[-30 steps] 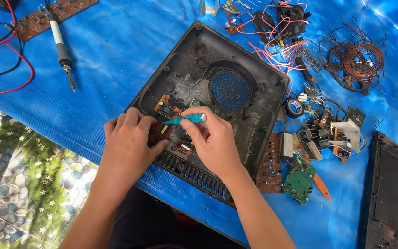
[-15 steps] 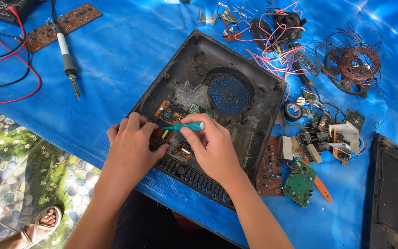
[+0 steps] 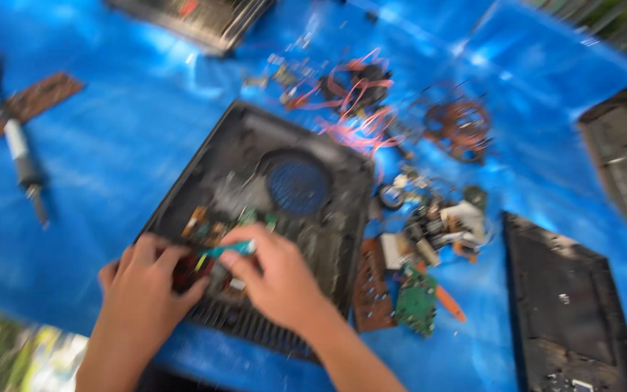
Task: The person uses a screwdriver to unscrew and remove a circuit board from a black plastic casing. They then pick up a separate circuit board and a small component, manipulating wires and connectors on the board with their hands.
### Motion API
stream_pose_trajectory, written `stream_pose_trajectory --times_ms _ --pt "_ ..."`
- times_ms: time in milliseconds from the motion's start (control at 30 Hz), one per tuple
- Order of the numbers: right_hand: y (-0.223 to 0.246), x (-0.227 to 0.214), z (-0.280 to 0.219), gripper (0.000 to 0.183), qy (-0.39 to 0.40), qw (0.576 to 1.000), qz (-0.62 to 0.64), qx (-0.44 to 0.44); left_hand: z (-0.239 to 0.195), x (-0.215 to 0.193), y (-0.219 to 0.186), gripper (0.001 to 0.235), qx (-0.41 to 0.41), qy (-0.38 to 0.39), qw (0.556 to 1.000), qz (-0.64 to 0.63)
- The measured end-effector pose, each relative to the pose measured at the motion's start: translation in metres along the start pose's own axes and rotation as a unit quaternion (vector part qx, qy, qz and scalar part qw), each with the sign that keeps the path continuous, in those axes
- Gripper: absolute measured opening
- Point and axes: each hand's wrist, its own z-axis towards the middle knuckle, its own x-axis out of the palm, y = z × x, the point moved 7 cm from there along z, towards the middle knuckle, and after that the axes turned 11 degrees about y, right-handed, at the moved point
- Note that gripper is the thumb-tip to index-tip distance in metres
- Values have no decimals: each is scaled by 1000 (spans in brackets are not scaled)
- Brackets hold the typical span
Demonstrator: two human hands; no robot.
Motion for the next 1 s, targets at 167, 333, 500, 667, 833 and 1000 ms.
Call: stream_pose_trajectory --times_ms 167,333,500,667,833,1000 --pt "-4 1 0 23 63 993 76 65 15 18 13 53 -88 118 989 35" --pt "-3 4 -3 26 86 989 94 68 17 35 26 61 -103 106 985 88" --pt "-6 5 -5 27 86 990 96 63 18 35 26 65 -97 96 987 90" --pt "-5 5 -5 25 73 992 88 43 16 28 23 66 -101 91 988 78" --pt "-2 4 -6 26 71 993 87 35 15 24 20 61 -91 86 991 55" --pt "-4 4 -8 26 68 994 84 31 14 24 20 61 -86 70 993 51"
